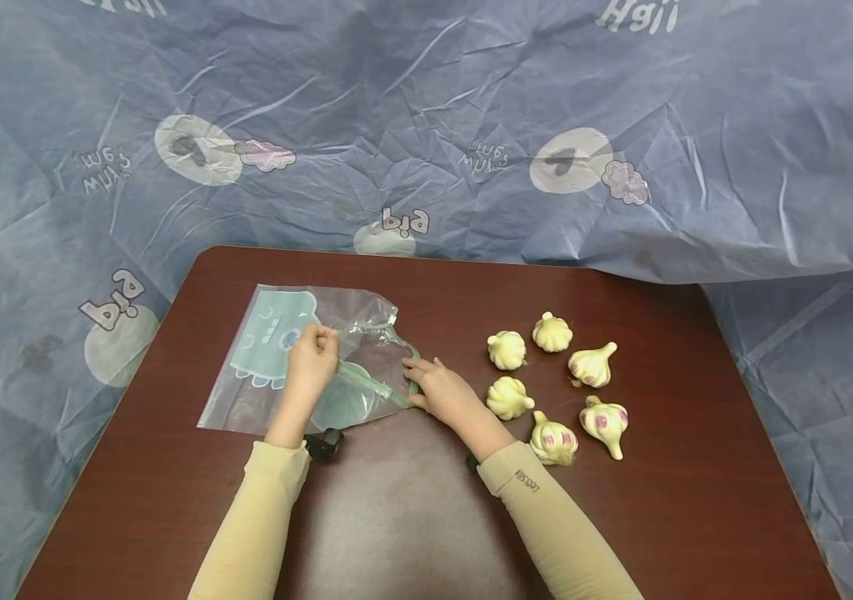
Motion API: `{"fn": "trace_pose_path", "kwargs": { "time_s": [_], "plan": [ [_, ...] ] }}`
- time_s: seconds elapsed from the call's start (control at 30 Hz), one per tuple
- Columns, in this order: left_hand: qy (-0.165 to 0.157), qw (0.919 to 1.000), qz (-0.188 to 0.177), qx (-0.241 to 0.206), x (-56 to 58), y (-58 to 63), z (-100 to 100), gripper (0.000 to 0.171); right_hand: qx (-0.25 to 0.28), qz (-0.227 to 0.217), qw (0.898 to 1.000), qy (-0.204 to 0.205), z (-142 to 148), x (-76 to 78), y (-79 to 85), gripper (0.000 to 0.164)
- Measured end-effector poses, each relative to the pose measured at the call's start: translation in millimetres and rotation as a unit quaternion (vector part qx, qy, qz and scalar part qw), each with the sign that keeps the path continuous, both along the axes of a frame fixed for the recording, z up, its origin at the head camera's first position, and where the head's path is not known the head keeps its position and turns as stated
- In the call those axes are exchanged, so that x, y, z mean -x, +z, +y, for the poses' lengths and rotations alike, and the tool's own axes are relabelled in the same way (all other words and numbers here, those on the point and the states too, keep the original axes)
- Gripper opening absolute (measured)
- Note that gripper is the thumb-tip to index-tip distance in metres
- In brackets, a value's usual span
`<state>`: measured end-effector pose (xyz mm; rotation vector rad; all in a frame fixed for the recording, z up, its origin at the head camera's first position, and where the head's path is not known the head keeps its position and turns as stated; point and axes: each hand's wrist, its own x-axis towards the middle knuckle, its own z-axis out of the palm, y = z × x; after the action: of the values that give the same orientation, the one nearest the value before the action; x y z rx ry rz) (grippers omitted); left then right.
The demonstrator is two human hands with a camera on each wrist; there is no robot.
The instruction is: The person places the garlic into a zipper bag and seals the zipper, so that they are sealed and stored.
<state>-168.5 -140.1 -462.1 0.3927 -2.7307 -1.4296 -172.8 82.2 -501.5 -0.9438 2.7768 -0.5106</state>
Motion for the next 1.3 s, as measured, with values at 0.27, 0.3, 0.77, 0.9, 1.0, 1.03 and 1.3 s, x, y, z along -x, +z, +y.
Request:
{"fn": "trace_pose_path", "kwargs": {
  "time_s": [0.27,0.3,0.77,0.9,1.0,1.03,1.3],
  "plan": [
    [-0.047,0.9989,0.006,0.001,0.1,-7.9,13.0,0.021,0.017,0.019,1.0,0.002,-0.7,-1.2,1.9,0.05],
    [-0.051,0.9987,0.008,0.002,0.2,-9.6,14.6,0.02,0.024,0.022,0.999,0.002,-1.1,-1.6,2.1,0.05],
    [-0.027,0.9987,0.042,0.007,3.6,-16.4,25.0,0.015,0.103,0.062,0.992,-0.042,2.5,-8.4,23.2,0.036],
    [-0.022,0.9989,0.041,-0.001,4.1,-18.1,25.8,0.016,0.134,0.077,0.984,-0.093,14.3,-14.8,39.8,0.037],
    [-0.02,0.9989,0.043,-0.003,3.9,-18.4,26.1,0.016,0.17,0.091,0.971,-0.142,31.5,-23.0,54.4,0.035],
    [-0.021,0.9989,0.043,-0.004,3.9,-18.3,25.9,0.016,0.179,0.091,0.966,-0.16,38.9,-26.6,59.6,0.036],
    [-0.017,0.999,0.041,0.003,4.5,-19.9,22.9,0.017,0.188,0.046,0.929,-0.316,120.3,-53.8,81.2,0.042]
  ]
}}
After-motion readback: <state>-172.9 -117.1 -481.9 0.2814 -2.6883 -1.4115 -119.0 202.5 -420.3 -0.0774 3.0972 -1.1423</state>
